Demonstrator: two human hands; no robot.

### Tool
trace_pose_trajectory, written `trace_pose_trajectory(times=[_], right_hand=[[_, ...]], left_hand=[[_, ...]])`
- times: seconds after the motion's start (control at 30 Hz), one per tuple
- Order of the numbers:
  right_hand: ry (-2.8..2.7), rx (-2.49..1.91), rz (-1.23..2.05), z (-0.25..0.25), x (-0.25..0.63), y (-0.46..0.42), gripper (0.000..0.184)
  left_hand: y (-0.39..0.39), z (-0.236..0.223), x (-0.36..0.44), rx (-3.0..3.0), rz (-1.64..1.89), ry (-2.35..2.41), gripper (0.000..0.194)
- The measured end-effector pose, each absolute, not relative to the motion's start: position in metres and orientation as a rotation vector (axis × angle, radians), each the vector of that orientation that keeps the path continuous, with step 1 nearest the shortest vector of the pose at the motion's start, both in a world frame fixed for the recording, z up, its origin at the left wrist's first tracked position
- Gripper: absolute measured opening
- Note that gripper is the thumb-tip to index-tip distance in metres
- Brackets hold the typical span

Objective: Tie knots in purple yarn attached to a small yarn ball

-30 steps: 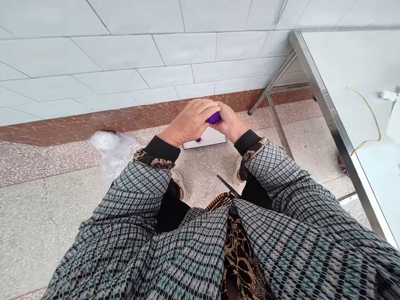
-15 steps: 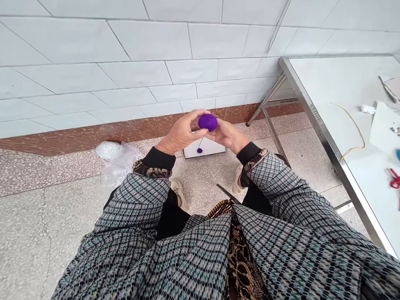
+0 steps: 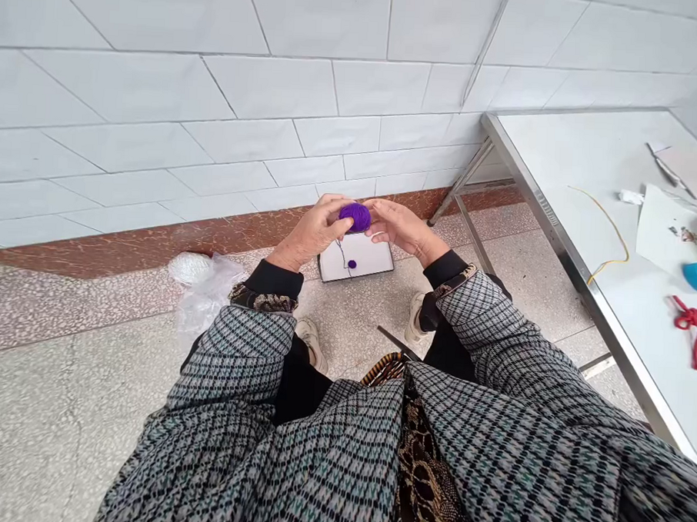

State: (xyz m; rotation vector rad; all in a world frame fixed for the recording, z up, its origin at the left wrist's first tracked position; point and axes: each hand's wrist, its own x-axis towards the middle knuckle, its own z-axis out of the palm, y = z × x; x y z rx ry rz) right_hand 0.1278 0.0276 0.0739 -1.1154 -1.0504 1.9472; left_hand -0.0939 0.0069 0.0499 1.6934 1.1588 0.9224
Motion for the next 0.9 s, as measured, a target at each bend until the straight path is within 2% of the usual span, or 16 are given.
trace_pose_trajectory(times=[0.1,0.2,0.37,0.47,0.63,0.8,0.83,0.9], right_hand=[[-1.185,-1.056,2.014,0.072,0.129,0.027,0.023],[-1.266,-1.043,2.075,0.068,0.132,0.028,0.026],[-1.132,-0.888,2.223,0.074,0.141,0.030,0.031],[-0.948,-0.872,2.101,0.086,0.144,0.032,0.034],[-0.904,-0.992,1.773,0.088,0.136,0.040,0.033],[-1.501,-1.388,1.237,0.070,0.136,0.043,0.035],[-1.692,-1.428,1.218,0.069,0.139,0.042,0.036],[-2.061,-1.344,1.439,0.072,0.145,0.038,0.035]], left_hand=[[0.009,0.051,-0.095,1.837,0.869,1.160,0.043],[0.007,0.052,-0.095,1.881,0.835,1.094,0.044],[0.008,0.047,-0.091,1.516,0.942,0.966,0.059],[0.012,0.042,-0.088,1.461,0.943,1.058,0.045],[0.007,0.055,-0.075,1.687,0.680,1.043,0.025],[-0.001,0.073,-0.072,1.786,0.466,0.931,0.018],[0.000,0.075,-0.076,1.766,0.483,0.947,0.017],[0.002,0.075,-0.084,1.726,0.539,0.994,0.016]])
